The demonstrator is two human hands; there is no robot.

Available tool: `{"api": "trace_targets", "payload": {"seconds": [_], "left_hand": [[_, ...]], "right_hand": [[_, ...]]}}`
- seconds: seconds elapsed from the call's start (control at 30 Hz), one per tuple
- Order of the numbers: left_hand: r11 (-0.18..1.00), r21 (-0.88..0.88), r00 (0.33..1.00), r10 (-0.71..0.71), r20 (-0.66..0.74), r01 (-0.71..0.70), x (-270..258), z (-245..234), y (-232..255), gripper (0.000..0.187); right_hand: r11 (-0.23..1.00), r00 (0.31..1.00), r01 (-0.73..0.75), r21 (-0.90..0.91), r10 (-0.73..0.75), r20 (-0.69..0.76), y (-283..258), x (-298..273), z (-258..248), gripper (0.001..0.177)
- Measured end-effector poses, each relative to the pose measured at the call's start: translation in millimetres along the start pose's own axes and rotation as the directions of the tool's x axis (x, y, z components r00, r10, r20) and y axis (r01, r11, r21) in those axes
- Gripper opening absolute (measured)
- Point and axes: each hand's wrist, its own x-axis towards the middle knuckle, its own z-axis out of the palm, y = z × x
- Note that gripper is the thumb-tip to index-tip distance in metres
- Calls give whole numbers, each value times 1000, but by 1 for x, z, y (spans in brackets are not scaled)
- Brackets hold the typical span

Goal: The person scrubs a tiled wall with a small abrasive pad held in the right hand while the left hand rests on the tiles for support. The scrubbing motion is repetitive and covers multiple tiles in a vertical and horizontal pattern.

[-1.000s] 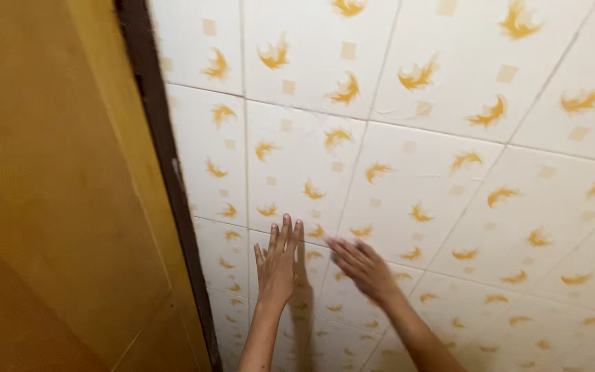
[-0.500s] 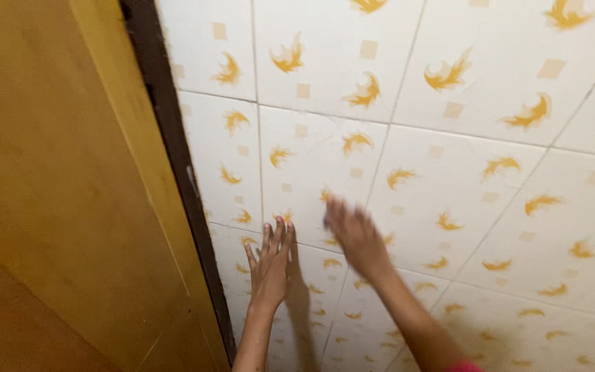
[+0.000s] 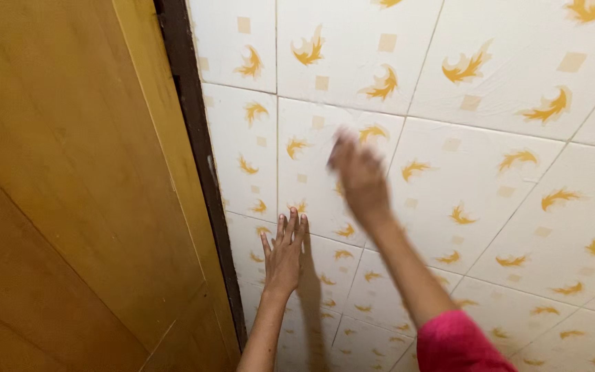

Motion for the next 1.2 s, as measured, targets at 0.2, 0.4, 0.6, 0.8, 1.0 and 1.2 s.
{"api": "trace_targets", "payload": {"seconds": [0.2,0.4,0.6,0.8,1.0,1.2], "left_hand": [[1000,16,994,22,111,-24,-3,-15,-12,109],[995,-80,996,58,62,-53,-1,-8,-14,103],[983,-176,986,-27,166,57,-3,0,-6,109],[986,-164,995,13,98,3,-4,4,-12,107],[970,-241,999,-24,28,30,1,25,-1,108],[963,-264,998,-37,56,50,-3,26,-2,114]], "right_hand": [[889,903,430,-159,-424,71,-24,-134,33,45],[980,941,-198,24,197,-275,68,-47,-38,54],[989,960,-123,-82,98,-261,63,-30,-24,63],[907,908,418,-56,-419,-19,22,-173,14,42],[959,942,-14,-283,-83,-327,84,-65,-41,43],[994,942,-14,-112,-25,-335,52,-66,-39,44]]}}
